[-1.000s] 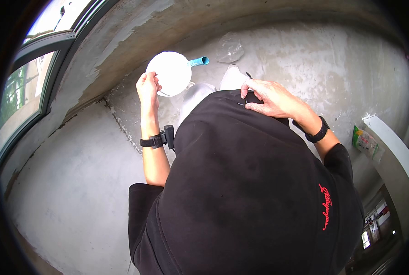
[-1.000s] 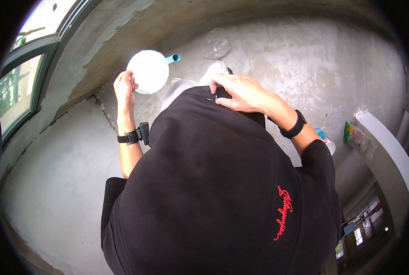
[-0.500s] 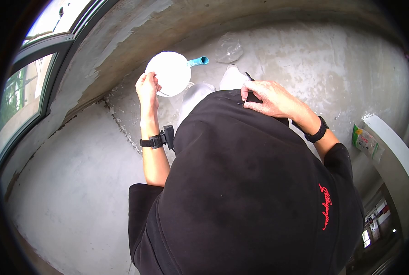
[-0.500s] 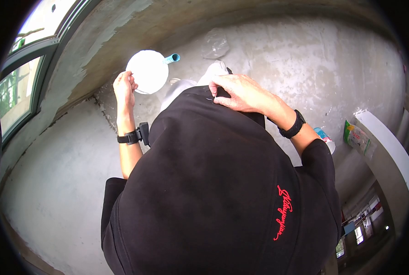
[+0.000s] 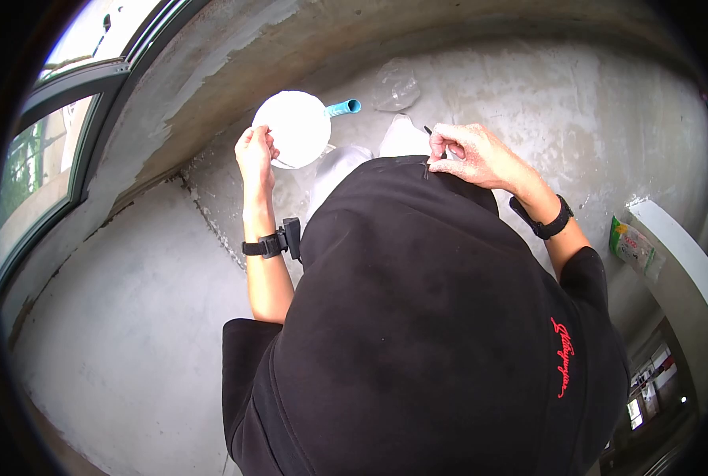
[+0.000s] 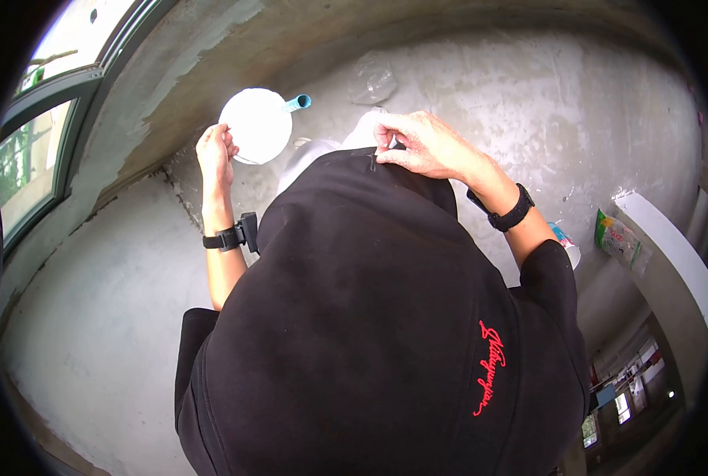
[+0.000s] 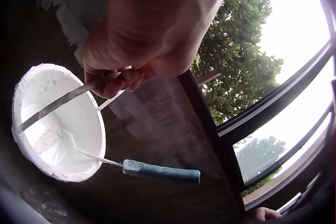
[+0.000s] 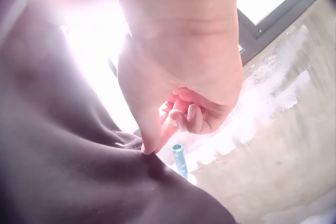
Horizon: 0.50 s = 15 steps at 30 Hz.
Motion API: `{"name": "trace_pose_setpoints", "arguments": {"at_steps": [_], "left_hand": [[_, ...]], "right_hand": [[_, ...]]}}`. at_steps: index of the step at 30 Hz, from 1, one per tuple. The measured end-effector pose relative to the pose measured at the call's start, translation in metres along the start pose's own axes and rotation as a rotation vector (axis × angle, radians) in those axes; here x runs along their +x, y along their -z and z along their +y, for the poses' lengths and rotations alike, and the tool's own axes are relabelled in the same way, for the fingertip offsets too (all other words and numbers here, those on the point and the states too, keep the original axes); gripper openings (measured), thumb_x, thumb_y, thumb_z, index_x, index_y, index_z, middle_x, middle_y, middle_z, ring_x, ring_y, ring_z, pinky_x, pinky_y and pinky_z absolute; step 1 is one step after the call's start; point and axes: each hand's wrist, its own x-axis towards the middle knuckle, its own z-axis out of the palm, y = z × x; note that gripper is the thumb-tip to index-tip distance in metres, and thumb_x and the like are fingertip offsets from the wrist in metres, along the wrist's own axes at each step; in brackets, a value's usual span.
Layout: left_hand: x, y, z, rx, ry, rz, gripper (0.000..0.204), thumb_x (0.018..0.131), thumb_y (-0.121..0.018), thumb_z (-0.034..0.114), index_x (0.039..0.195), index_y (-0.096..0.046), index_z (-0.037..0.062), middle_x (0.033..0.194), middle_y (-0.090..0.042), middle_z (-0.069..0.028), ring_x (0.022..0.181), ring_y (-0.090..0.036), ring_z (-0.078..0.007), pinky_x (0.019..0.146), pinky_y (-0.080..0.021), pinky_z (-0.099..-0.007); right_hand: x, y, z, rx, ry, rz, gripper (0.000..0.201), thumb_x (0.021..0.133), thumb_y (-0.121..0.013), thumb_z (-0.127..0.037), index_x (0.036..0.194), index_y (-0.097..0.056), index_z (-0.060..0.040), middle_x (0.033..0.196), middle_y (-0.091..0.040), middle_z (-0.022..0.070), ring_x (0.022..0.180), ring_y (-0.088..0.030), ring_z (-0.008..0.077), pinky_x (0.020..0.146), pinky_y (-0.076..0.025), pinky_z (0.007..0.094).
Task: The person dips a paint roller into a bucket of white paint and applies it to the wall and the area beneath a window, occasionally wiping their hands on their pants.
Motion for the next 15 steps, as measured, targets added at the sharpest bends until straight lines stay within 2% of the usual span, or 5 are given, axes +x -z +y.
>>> {"name": "trace_pose_setpoints", "arguments": {"at_steps": [5, 7, 9, 10, 15], "left_hand": [[0.000, 0.001, -0.001, 0.008, -0.013, -0.005, 0.016, 0.091, -0.056, 0.014, 0.078, -0.057, 0.0054, 0.061, -0.046, 0.0038, 0.051, -0.042, -0.0064, 0.049, -0.037, -0.0250], [0.001, 0.002, -0.002, 0.003, -0.013, -0.008, 0.016, 0.091, -0.055, 0.014, 0.078, -0.057, 0.0055, 0.061, -0.046, 0.0038, 0.051, -0.042, -0.0064, 0.049, -0.037, -0.0250], [0.002, 0.002, -0.002, 0.009, -0.011, -0.022, 0.016, 0.091, -0.055, 0.015, 0.078, -0.057, 0.0056, 0.061, -0.047, 0.0037, 0.052, -0.042, -0.0064, 0.049, -0.037, -0.0250], [0.002, 0.002, -0.002, 0.009, -0.011, -0.022, 0.016, 0.091, -0.055, 0.015, 0.078, -0.057, 0.0056, 0.061, -0.047, 0.0037, 0.052, -0.042, -0.0064, 0.049, -0.037, -0.0250], [0.001, 0.001, 0.000, 0.018, -0.010, -0.008, 0.016, 0.091, -0.055, 0.015, 0.078, -0.057, 0.0059, 0.061, -0.047, 0.0039, 0.051, -0.041, -0.0062, 0.049, -0.037, -0.0251]], "right_hand": [[0.002, 0.013, 0.009, 0.193, -0.096, -0.005, 0.020, 0.079, -0.073, -0.008, 0.080, -0.054, -0.0073, 0.078, -0.067, -0.0017, 0.062, -0.041, 0.0060, 0.055, -0.031, 0.0239], [0.002, 0.018, 0.014, 0.198, -0.129, -0.034, 0.021, 0.080, -0.074, -0.005, 0.082, -0.053, -0.0071, 0.079, -0.066, -0.0008, 0.068, -0.049, 0.0055, 0.060, -0.038, 0.0226], [0.002, 0.012, 0.025, 0.497, -0.125, -0.036, 0.025, 0.079, -0.076, -0.011, 0.080, -0.051, -0.0101, 0.078, -0.065, -0.0040, 0.068, -0.046, 0.0033, 0.059, -0.032, 0.0221], [0.002, 0.012, 0.028, 0.497, -0.124, -0.036, 0.025, 0.079, -0.076, -0.011, 0.080, -0.051, -0.0101, 0.078, -0.065, -0.0040, 0.068, -0.046, 0.0033, 0.059, -0.032, 0.0221], [0.001, 0.007, 0.045, 0.688, -0.169, 0.040, 0.023, 0.081, -0.074, -0.005, 0.081, -0.051, -0.0085, 0.082, -0.067, 0.0029, 0.079, -0.060, 0.0077, 0.071, -0.047, 0.0231]]}}
